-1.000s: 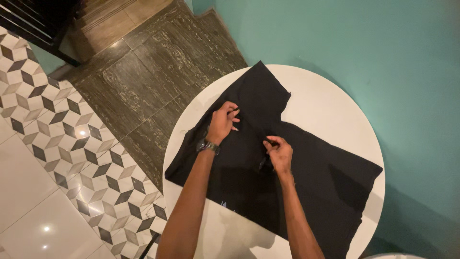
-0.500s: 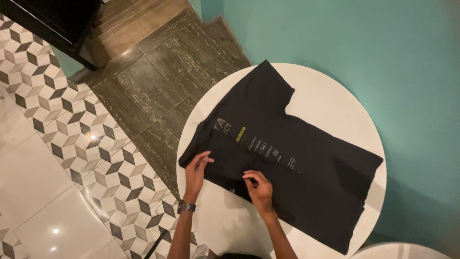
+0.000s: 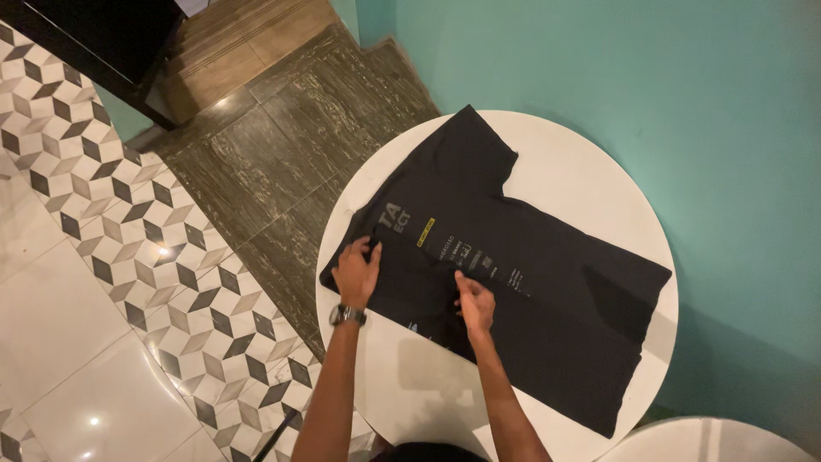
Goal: The person folds a black t-shirt on a white table and places it in a drawer, then spreads a white garment onto the same table and begins folding it.
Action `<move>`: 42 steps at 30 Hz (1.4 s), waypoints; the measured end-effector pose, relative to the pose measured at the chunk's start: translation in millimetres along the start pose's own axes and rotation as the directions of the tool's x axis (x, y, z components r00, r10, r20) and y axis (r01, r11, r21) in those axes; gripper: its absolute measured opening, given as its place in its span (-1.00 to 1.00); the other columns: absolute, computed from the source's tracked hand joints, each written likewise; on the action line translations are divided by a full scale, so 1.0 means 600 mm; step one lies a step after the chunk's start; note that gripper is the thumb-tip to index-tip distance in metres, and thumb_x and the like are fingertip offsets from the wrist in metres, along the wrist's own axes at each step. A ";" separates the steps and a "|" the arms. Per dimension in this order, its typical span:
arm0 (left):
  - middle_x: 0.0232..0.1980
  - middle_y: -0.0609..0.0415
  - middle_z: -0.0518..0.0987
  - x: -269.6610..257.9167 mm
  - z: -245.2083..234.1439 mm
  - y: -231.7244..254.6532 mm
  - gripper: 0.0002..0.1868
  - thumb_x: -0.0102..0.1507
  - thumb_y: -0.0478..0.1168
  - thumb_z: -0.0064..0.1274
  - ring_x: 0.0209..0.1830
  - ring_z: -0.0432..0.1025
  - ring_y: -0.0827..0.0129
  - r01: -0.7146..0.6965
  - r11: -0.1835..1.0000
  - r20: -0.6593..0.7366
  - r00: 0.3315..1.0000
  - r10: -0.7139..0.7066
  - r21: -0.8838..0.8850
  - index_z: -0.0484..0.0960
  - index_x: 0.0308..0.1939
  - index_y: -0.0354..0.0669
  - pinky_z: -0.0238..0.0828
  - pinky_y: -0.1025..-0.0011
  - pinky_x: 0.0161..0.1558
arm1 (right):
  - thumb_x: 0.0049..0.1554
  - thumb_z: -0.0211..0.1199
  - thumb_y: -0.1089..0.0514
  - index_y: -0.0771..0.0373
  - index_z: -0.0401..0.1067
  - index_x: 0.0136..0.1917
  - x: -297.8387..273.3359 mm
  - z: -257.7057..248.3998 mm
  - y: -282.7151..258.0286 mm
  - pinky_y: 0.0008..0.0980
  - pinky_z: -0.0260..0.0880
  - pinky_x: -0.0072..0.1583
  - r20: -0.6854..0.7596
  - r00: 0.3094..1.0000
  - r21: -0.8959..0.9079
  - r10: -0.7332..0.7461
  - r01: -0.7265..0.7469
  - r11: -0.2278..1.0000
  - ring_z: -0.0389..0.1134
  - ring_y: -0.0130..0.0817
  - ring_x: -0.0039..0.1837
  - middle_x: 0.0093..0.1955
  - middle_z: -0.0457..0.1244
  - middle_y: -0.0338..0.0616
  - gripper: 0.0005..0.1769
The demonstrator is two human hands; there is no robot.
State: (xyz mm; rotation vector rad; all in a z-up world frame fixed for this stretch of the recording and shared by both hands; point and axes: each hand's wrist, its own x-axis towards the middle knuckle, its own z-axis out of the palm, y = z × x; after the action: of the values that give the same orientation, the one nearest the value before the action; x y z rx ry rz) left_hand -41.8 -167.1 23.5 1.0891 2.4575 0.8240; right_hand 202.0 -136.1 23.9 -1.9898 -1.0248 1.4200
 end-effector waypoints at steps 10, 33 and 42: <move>-0.26 0.00 0.71 0.081 0.068 -0.010 -0.64 0.25 0.10 0.15 -0.14 0.60 0.02 0.169 0.978 0.078 0.984 -0.160 -0.125 0.71 -0.07 -0.04 0.50 0.10 -0.13 | 0.16 0.31 -0.04 0.34 0.56 0.05 0.079 0.003 0.041 -0.46 0.14 -0.38 0.105 0.990 0.173 0.097 -0.114 0.978 0.33 -0.45 -0.41 -0.19 0.33 -0.16 -0.61; -0.50 -0.12 0.61 -0.020 -0.005 -0.088 -0.69 0.19 -0.05 0.33 -0.54 0.53 0.20 0.016 0.985 0.192 0.981 0.018 -0.175 0.77 -0.20 -0.23 0.44 0.28 -0.40 | 0.21 0.33 -0.01 0.29 0.53 -0.01 -0.003 -0.009 0.075 -0.51 0.24 -0.35 0.345 0.932 0.084 0.110 -0.147 0.986 0.28 -0.52 -0.40 -0.28 0.35 -0.19 -0.70; -0.49 0.04 0.69 -0.020 -0.034 -0.024 -0.67 0.29 -0.05 0.17 -0.61 0.56 0.40 0.256 0.845 0.336 0.937 -0.097 -0.470 0.73 -0.23 -0.32 0.40 0.53 -0.56 | 0.20 0.20 -0.11 0.26 0.47 0.08 -0.044 -0.015 0.002 -0.52 0.40 -0.27 0.346 0.921 0.088 0.182 -0.224 0.971 0.42 -0.45 -0.24 -0.13 0.49 -0.17 -0.60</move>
State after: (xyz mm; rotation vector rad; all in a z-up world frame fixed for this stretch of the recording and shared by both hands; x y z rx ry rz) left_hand -52.3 -191.5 31.1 0.7109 1.8916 1.0747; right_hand 206.1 -157.6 41.5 -1.8436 -0.8536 1.9390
